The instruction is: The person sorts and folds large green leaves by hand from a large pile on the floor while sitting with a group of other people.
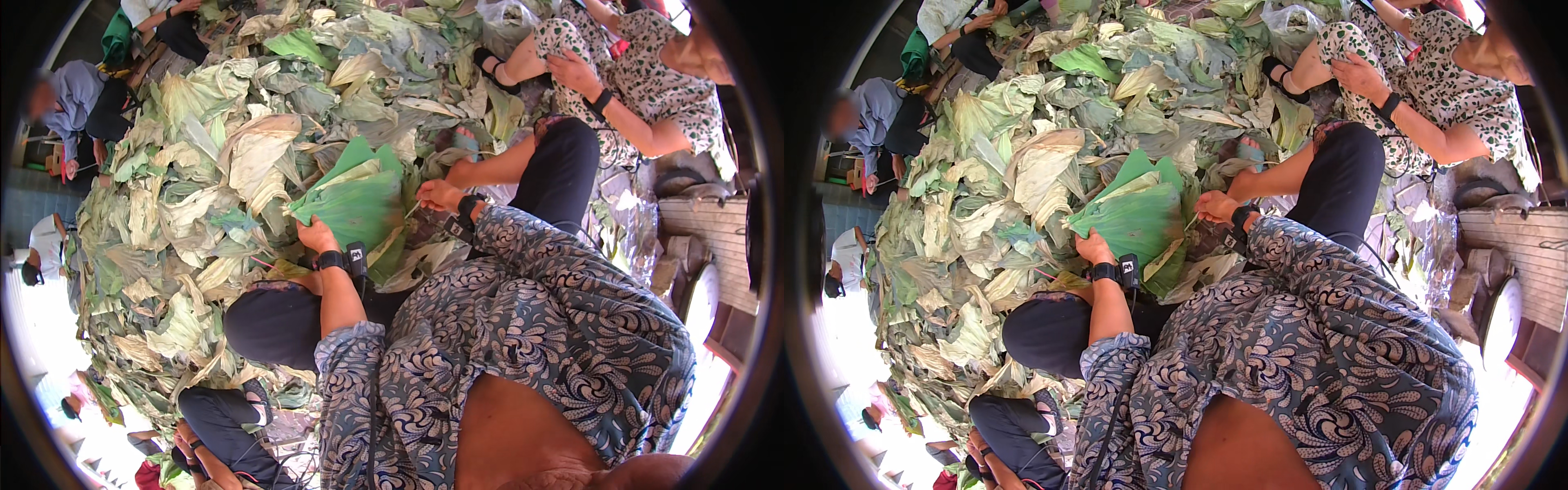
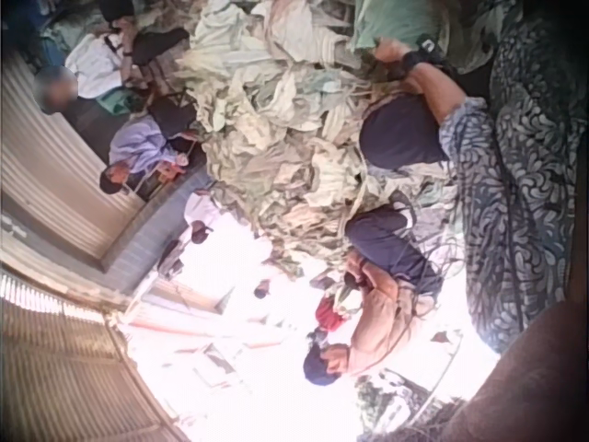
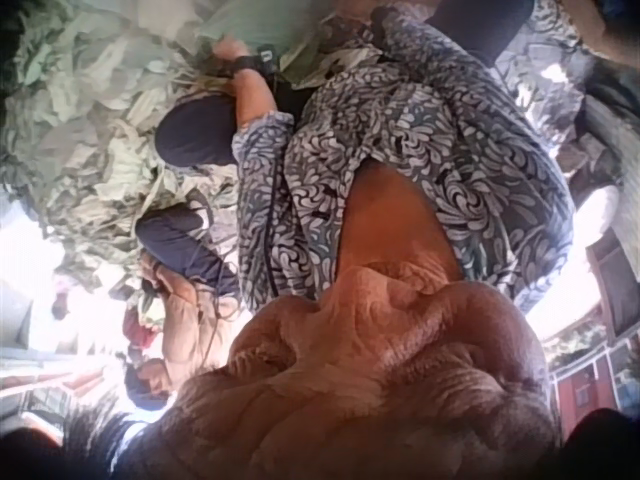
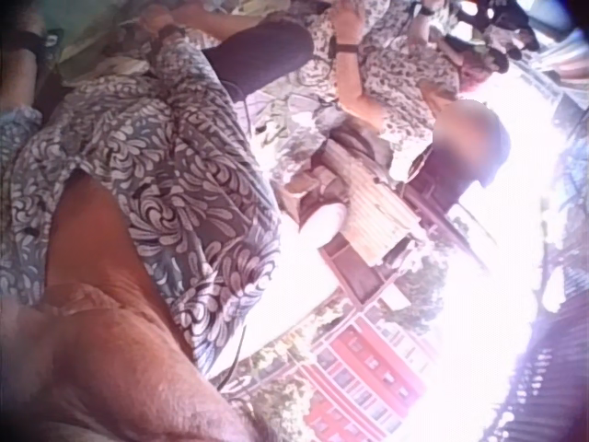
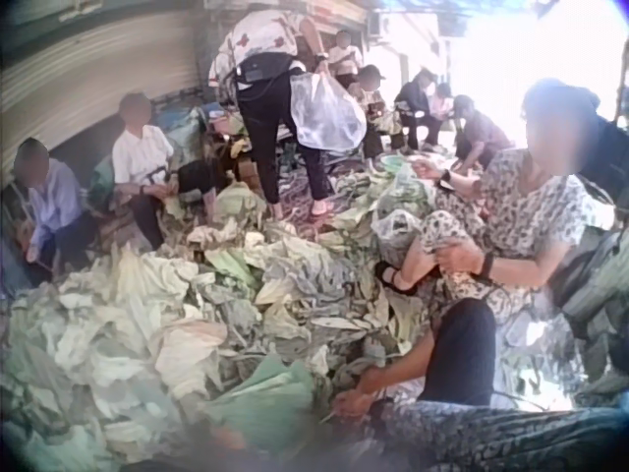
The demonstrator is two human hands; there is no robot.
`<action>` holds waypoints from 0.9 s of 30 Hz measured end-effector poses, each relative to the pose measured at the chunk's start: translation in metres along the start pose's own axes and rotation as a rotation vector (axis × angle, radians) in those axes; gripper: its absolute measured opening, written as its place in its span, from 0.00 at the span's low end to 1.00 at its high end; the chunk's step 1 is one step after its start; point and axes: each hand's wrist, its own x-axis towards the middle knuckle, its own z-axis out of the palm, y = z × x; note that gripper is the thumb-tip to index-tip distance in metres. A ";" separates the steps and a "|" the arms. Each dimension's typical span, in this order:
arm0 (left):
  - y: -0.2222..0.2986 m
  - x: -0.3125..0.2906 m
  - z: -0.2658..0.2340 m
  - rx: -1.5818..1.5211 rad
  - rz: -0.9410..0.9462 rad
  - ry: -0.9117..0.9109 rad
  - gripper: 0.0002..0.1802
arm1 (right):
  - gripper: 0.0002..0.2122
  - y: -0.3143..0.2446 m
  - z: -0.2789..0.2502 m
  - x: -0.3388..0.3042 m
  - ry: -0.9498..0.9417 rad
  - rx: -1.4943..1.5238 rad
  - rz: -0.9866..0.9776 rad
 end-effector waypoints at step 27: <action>0.063 -0.087 0.013 0.581 0.582 -0.828 0.18 | 0.10 -0.070 0.044 -0.035 -0.075 -0.702 -0.602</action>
